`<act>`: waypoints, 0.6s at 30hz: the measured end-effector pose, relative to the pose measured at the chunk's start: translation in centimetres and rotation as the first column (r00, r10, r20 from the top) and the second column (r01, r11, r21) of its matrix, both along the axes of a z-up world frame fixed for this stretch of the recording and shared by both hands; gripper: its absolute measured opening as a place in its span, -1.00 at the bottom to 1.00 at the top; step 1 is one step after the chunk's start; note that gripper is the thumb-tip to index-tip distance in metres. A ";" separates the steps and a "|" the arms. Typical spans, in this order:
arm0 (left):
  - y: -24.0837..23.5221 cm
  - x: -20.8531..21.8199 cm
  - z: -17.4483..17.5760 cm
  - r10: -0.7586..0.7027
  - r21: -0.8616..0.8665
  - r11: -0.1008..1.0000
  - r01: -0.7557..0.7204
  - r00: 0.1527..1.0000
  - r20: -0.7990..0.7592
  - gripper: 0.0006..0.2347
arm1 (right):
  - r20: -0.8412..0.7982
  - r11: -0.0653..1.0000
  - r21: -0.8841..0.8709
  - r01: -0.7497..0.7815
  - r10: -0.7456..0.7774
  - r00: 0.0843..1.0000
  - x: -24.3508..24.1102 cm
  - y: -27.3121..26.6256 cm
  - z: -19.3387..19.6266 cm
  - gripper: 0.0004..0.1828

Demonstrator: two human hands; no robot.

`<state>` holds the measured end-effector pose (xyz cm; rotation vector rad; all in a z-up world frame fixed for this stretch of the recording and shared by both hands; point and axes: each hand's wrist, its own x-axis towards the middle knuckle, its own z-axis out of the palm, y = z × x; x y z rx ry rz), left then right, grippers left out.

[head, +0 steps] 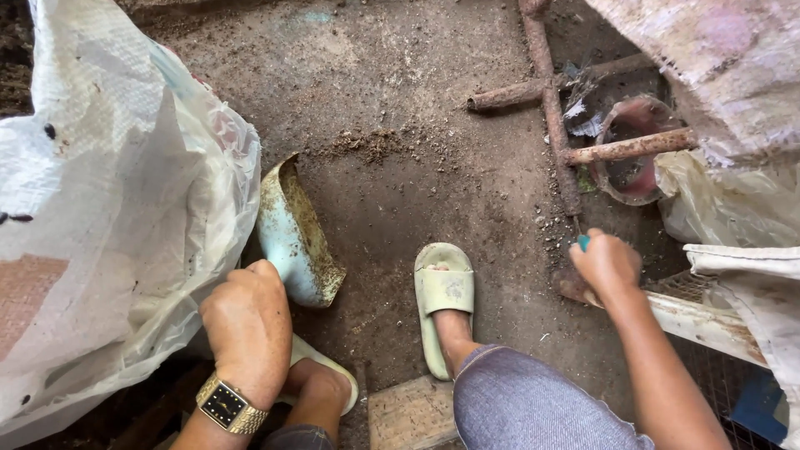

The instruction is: The person scoops soil from a large white sack into a dustpan using a small trowel. They then pour the soil from the dustpan back into the sack and use the trowel to scrape the remaining soil from the dustpan and the ground.

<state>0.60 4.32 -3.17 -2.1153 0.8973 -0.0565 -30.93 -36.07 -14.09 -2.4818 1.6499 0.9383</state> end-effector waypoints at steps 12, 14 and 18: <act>-0.2 -0.1 0.1 -0.012 -0.024 1.000 0.012 1.000 -0.001 -0.84 | 0.110 0.822 -0.328 -0.465 0.522 0.846 3.3 8.7 -5.8 -0.70; -0.2 -0.2 0.2 -0.006 0.011 1.000 0.006 1.000 -0.005 -0.82 | 0.213 0.873 -0.286 -0.395 0.460 0.862 4.4 8.4 -3.0 -0.71; 0.7 0.2 -0.1 0.018 -0.049 0.999 -0.019 1.000 -0.012 -0.81 | 0.435 0.993 -0.029 -0.118 0.118 0.893 4.0 7.3 2.5 -0.79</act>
